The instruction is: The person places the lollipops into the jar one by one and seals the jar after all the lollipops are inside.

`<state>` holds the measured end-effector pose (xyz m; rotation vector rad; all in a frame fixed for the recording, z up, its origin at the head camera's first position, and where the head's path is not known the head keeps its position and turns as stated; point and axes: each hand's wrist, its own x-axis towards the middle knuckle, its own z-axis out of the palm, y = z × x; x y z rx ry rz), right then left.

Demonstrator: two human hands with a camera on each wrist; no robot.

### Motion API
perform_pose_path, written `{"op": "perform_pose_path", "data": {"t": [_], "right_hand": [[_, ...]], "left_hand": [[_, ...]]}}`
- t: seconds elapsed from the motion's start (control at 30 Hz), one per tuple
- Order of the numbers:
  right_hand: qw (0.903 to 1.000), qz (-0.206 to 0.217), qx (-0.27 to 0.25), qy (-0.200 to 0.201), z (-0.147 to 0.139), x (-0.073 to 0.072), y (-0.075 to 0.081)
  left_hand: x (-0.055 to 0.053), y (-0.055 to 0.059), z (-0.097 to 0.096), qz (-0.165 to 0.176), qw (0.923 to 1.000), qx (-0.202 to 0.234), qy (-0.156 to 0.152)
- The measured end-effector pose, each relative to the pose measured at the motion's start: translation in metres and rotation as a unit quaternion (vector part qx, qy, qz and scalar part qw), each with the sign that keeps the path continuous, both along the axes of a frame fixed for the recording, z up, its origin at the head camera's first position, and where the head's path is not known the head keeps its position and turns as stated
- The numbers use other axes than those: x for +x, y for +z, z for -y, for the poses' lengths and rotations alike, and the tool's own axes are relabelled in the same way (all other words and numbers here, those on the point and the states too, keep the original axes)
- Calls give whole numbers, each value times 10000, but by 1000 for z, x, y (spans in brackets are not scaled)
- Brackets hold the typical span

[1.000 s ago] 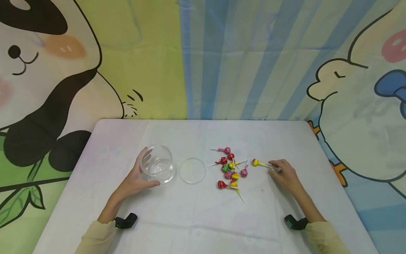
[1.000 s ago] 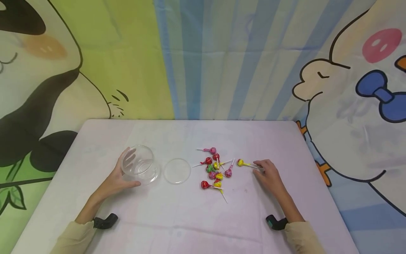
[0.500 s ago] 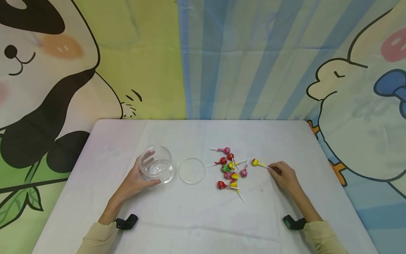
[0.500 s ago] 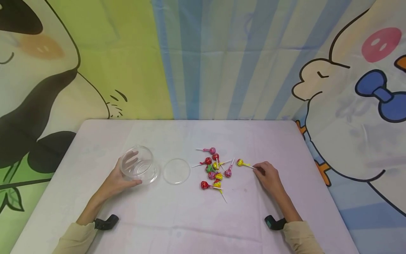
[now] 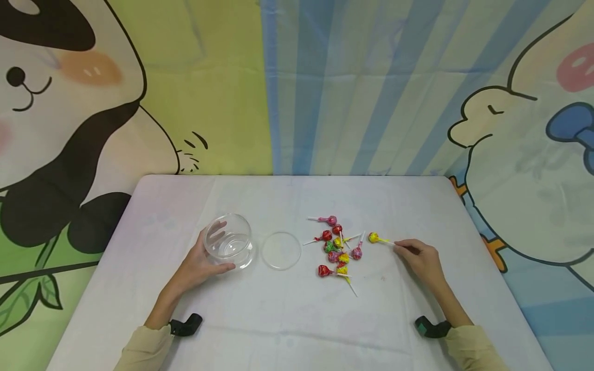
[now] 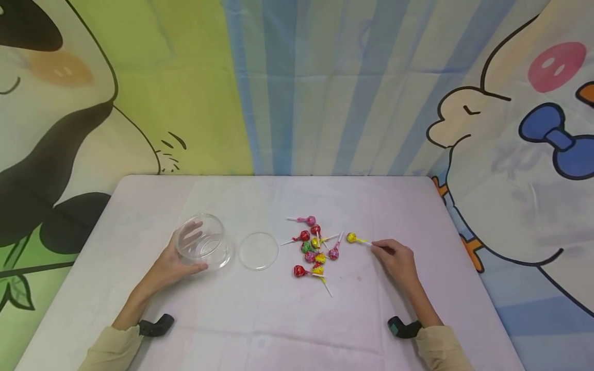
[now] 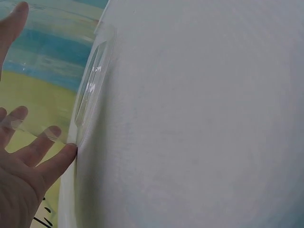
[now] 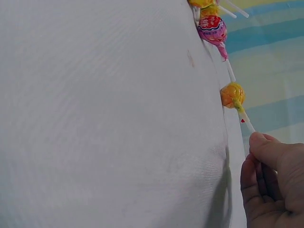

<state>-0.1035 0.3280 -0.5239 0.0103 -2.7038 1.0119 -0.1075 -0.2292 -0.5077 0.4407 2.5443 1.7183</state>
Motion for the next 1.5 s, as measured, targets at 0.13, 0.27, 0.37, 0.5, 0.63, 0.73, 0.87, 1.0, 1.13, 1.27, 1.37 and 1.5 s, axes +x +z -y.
{"op": "perform_pose_path", "data": {"t": [0.13,0.27,0.37,0.5,0.63,0.73,0.87,1.0,1.13,1.27,1.37,1.5], "right_hand": [[9985,345,-333,-245,0,1,2],[9929,790,-699,-557,4,3,9],[9850,1075,-1145,-711,7,6,17],[9751,1212,-1674,-807,11,9,26],[9695,1140,-2048,-714,11,9,25],[9634,959,-2463,-450,6,7,19],[9638,850,-2488,-437,9,7,24],[9676,872,-2300,-569,26,14,45],[9653,802,-2442,-460,44,23,69],[9636,709,-2551,-361,55,28,84],[9645,581,-2564,-244,60,30,91],[9655,422,-2566,-136,67,33,101]], "left_hand": [[1,-1,0,-8,10000,-54,23],[2,-1,1,-38,10000,-67,45],[2,-1,1,-54,9999,-108,101],[2,-2,2,-45,9995,-254,161],[1,-2,3,-83,9994,-282,156],[1,-2,3,-72,9997,-183,142],[1,0,1,-44,9998,-111,150],[2,1,-1,-26,9996,-164,217],[7,10,-5,-40,9994,-255,242],[10,21,-9,-40,9994,-285,201],[10,20,-9,-36,9995,-272,177],[5,7,-5,-40,9994,-292,205]]}}
